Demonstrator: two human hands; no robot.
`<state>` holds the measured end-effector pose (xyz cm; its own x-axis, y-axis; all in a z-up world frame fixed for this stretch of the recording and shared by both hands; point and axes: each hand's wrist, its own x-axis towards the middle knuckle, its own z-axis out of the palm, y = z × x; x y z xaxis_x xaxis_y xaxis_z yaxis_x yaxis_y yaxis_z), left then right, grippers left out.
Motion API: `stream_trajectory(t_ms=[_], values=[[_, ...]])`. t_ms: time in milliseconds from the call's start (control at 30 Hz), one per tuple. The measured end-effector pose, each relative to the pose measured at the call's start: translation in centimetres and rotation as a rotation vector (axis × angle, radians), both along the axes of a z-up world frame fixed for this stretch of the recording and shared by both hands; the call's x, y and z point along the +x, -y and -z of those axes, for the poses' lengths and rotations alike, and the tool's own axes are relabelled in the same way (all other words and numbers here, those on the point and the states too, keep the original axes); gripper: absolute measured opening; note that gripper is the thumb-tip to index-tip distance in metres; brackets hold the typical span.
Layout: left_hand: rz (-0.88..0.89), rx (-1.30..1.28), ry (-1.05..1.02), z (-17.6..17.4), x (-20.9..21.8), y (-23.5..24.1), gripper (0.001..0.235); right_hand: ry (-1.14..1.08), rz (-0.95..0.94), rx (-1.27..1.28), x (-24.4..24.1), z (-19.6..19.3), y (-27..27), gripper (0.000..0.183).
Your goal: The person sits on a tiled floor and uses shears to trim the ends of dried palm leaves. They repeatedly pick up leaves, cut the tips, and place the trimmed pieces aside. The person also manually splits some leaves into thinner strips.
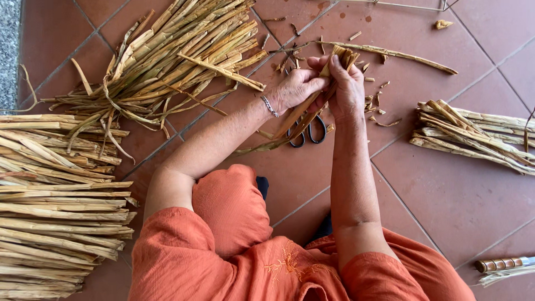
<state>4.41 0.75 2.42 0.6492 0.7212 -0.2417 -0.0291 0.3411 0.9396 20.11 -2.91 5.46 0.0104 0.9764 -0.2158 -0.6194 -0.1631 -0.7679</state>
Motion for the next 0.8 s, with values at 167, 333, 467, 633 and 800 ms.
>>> stream_trajectory(t_ms=[167, 333, 467, 633, 800], values=[[0.078, -0.193, 0.12, -0.5, 0.0, -0.1, 0.035, 0.003, -0.033, -0.065, 1.0, 0.6, 0.2, 0.025], [0.006, -0.2, -0.037, 0.3, 1.6, 0.7, 0.044, -0.077, 0.159, -0.142, 1.1, 3.7, -1.1, 0.021], [0.102, -0.171, -0.068, 1.1, 1.3, 1.9, 0.04, -0.14, 0.329, -0.236, 3.0, 6.0, -2.2, 0.02], [0.173, -0.176, -0.05, 1.4, 0.5, 3.5, 0.035, -0.264, 0.435, -0.28, 5.9, 10.4, -3.6, 0.021], [0.205, -0.228, -0.065, 0.7, -0.1, 5.1, 0.035, -0.287, 0.507, -0.207, 8.8, 13.6, -4.8, 0.024]])
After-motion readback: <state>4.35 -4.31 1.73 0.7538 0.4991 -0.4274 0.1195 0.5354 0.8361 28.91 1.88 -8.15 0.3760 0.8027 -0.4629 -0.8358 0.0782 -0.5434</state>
